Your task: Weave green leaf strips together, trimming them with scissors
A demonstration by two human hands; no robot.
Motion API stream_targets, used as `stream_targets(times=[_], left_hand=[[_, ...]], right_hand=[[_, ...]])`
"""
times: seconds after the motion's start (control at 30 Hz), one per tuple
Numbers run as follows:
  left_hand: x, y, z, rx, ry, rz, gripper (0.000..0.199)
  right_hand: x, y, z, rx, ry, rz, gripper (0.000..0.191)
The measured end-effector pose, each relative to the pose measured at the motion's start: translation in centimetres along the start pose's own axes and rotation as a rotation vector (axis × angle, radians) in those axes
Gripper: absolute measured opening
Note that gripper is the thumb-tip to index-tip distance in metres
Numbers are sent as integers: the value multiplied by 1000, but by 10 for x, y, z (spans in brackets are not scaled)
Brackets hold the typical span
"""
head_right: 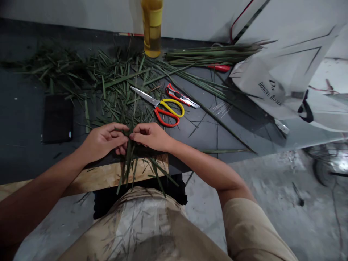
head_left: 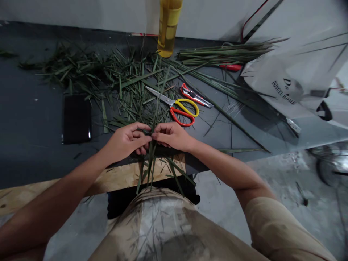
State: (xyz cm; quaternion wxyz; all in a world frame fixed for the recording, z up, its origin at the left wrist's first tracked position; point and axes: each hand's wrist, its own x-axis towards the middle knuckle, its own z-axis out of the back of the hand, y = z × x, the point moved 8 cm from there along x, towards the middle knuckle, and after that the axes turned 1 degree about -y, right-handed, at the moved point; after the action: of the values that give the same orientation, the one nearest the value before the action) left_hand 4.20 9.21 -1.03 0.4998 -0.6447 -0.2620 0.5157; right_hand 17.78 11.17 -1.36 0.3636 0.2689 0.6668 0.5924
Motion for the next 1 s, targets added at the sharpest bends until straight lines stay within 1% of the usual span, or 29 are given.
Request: stream_targets(times=[0.1,0.13,0.2,0.27,0.33,0.37,0.43,0.5,0.57,0.63,0.8,0.9,1.0], left_hand=[[1,-7,14,43,-166,-47,33],[1,-9,17,46,-197,-59,31],[2,-9,17,43,-208,-59,27],[3,-6,15,40,-186,-38,23],[4,-3,12,41,-155,-20,23],[5,-2,11,40,-140,-17,25],[5,0,9,41,-109,-21,29],[6,1,7,54,-86,-31,32],[7,1,6,71,-84,-43,32],[7,1,6,80,-92,-58,31],[7,-1,1,67,-66,-61,29],[7,-1,3,18,-93,-59,30],[8,0,6,-26,-102,-62,35]], right_hand=[[-3,7,-5,-212,27,105,31],[-4,8,-8,-286,43,139,28],[-6,10,-14,-401,85,194,25],[-7,10,-18,-450,110,222,27],[-7,9,-16,-438,80,211,32],[-6,8,-12,-410,41,198,33],[-5,8,-4,-320,-54,179,36],[-3,6,2,-205,-108,166,38],[0,3,4,-117,-110,144,42],[2,0,5,-79,-101,121,43],[1,3,6,-76,-98,133,41],[0,6,7,-82,-105,132,41],[-1,7,7,-83,-107,132,43]])
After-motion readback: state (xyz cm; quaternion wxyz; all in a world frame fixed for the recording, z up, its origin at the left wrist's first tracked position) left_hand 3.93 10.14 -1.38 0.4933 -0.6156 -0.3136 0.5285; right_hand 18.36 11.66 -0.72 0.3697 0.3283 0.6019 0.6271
